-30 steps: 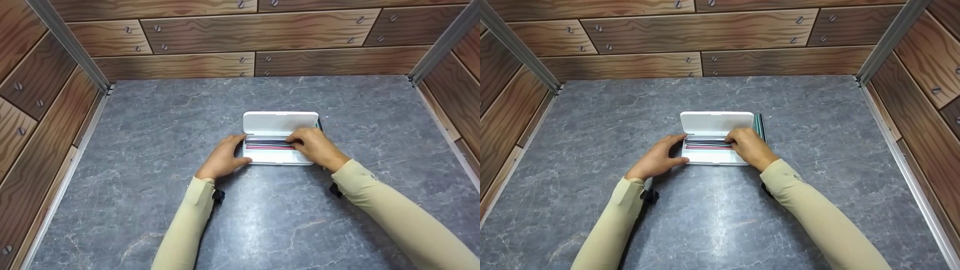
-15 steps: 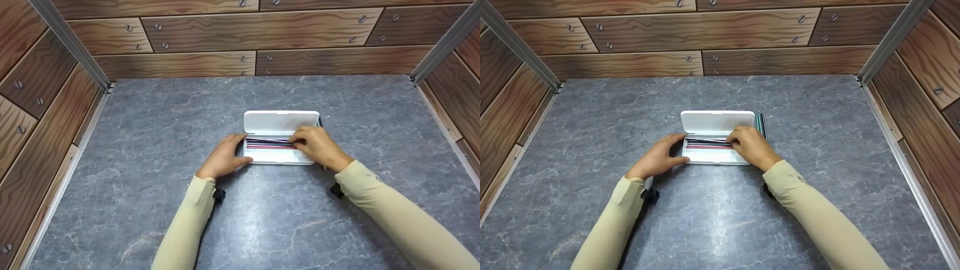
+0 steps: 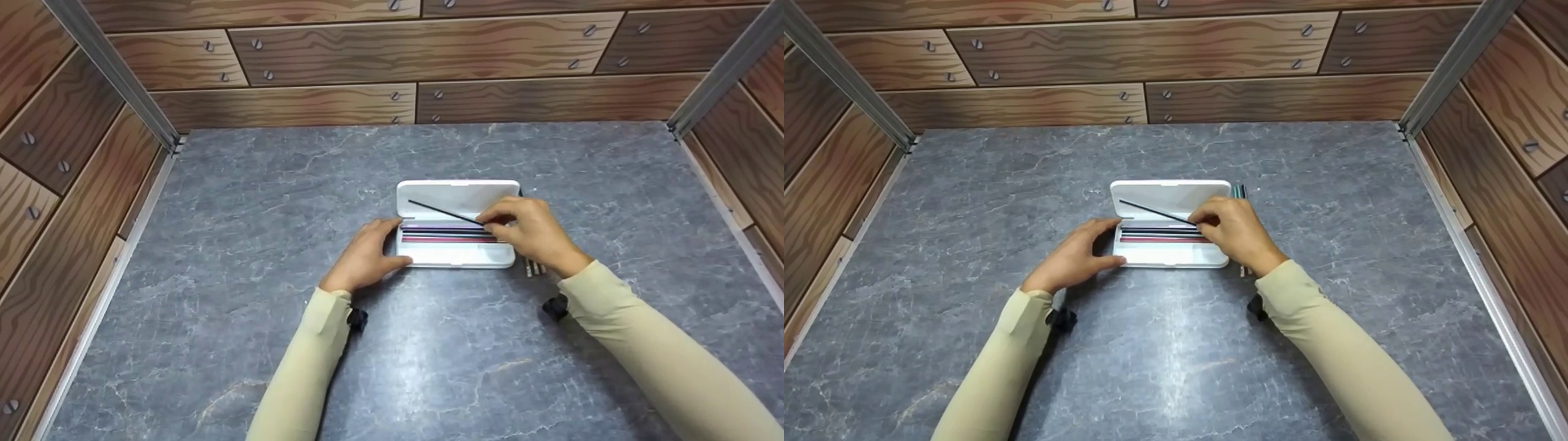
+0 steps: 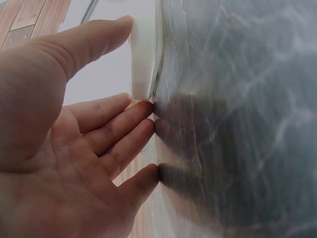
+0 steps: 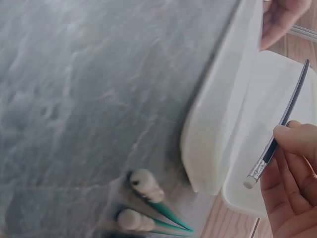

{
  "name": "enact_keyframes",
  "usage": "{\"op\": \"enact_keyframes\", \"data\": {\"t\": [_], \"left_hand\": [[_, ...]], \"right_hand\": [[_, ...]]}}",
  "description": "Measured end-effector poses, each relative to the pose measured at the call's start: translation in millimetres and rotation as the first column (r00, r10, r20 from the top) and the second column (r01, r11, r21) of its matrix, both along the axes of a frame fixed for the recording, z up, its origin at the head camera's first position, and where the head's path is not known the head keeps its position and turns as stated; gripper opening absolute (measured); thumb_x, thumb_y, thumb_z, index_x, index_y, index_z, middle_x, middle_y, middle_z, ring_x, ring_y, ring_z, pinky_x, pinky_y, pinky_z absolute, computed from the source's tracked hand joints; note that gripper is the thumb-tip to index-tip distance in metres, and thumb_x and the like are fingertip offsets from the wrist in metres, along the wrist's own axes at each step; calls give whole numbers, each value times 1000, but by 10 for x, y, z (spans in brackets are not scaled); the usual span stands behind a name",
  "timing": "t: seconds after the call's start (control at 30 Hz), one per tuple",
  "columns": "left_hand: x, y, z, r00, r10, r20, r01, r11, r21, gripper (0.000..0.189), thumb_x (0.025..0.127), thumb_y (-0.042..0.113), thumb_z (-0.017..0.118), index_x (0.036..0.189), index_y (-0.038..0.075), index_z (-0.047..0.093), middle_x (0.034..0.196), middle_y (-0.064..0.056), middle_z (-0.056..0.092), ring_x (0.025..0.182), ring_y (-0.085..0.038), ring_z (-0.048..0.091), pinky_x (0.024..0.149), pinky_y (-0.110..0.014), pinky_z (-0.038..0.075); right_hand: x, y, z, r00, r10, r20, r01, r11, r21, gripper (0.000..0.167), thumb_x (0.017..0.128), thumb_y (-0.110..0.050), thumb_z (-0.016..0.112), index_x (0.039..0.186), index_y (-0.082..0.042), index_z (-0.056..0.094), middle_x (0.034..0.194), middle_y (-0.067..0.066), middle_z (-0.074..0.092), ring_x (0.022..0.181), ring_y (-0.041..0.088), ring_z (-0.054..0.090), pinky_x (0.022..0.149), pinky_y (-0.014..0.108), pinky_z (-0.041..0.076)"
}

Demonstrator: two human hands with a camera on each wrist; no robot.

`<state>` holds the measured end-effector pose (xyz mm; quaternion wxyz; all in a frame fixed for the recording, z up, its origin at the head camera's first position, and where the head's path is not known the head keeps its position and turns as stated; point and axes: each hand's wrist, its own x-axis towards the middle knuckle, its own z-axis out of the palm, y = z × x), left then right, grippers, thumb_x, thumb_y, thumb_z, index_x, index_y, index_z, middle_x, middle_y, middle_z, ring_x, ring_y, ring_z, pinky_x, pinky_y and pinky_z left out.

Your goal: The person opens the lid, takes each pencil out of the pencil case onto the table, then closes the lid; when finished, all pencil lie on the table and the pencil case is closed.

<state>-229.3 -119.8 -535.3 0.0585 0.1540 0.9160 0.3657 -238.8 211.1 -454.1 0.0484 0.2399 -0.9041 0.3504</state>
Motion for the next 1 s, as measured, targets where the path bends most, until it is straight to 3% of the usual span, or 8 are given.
{"op": "enact_keyframes", "data": {"t": [0.23,0.33,0.4,0.57,0.63,1.0], "left_hand": [[-8,4,-10,1000,2,14,-2,1000,-15,86,96,43,88,169,15,51,164,-7,60,158,-28,52,136,-46,40],[18,18,35,1000,10,23,-10,1000,-5,86,96,40,89,168,14,51,165,-8,60,159,-29,51,137,-47,39],[61,32,123,999,14,34,-14,1000,2,85,96,37,89,168,13,51,164,-10,60,158,-31,51,137,-48,39],[54,23,116,999,15,41,-15,1000,14,87,95,38,90,169,14,51,163,-10,61,157,-31,52,136,-48,39],[21,12,47,999,16,39,-16,1000,14,88,95,41,90,169,16,51,163,-8,61,157,-29,52,136,-47,40],[61,15,125,999,14,42,-15,1000,23,86,95,40,91,167,13,52,162,-10,61,157,-31,52,136,-50,40]], "right_hand": [[33,53,103,998,-56,40,57,997,-42,22,94,6,80,112,-6,88,113,14,85,100,27,78,87,10,55],[51,85,145,994,-87,59,92,993,-72,21,96,4,81,113,-5,87,115,14,85,97,18,75,84,6,53],[59,111,168,992,-111,65,117,989,-93,20,96,2,82,114,-5,87,115,15,85,93,9,72,83,5,53],[48,192,170,988,-150,46,155,976,-150,19,95,0,85,114,-2,87,112,19,85,86,-10,66,80,3,52],[43,224,159,985,-166,36,170,971,-167,19,95,1,86,113,-1,87,111,20,85,85,-12,65,78,2,52],[53,448,100,952,-297,76,307,925,-223,24,95,0,84,119,4,84,107,26,83,79,-13,66,74,2,54]]}}
